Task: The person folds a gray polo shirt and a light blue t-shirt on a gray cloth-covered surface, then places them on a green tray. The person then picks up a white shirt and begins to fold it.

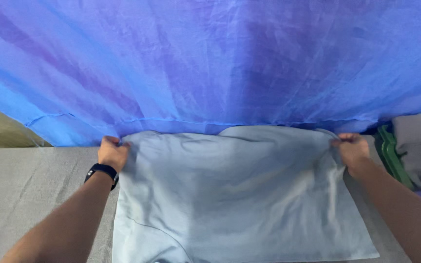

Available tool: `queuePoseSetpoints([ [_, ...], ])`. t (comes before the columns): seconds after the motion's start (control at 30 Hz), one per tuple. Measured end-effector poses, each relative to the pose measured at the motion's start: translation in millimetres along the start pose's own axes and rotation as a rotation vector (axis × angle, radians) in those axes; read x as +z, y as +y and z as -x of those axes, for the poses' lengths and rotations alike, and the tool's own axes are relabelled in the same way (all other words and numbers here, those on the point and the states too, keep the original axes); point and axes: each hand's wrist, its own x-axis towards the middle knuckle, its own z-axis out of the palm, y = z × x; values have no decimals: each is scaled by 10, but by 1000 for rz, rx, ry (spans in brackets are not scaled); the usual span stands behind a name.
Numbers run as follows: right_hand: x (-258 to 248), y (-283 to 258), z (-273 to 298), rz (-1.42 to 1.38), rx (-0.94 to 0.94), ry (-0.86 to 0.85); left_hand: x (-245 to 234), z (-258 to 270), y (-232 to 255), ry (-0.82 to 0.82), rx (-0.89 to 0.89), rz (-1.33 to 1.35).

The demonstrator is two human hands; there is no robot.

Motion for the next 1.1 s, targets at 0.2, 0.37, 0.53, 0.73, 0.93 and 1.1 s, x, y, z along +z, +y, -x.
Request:
queuePoseSetpoints([
  [0.2,-77,516,-10,223,221,-113,-52,424,-267,-170,-199,-196],
  [0.37,-265,545,25,61,144,55,-235,746,-209,-218,-254,23],
  [0.53,-445,450,130,-129,108,-42,-295,885,-189,98,-192,123],
  [0.73,-569,961,409,454,277,-255,-402,1340,-444,-99,-307,-173],
  [0.93,-798,1460,543,476,127,-337,-616,1767,-729,-283,-323,-463],
  [1.1,-846,1592,766,440,203,-315,-687,1931,-828,-135,-217,-133],
])
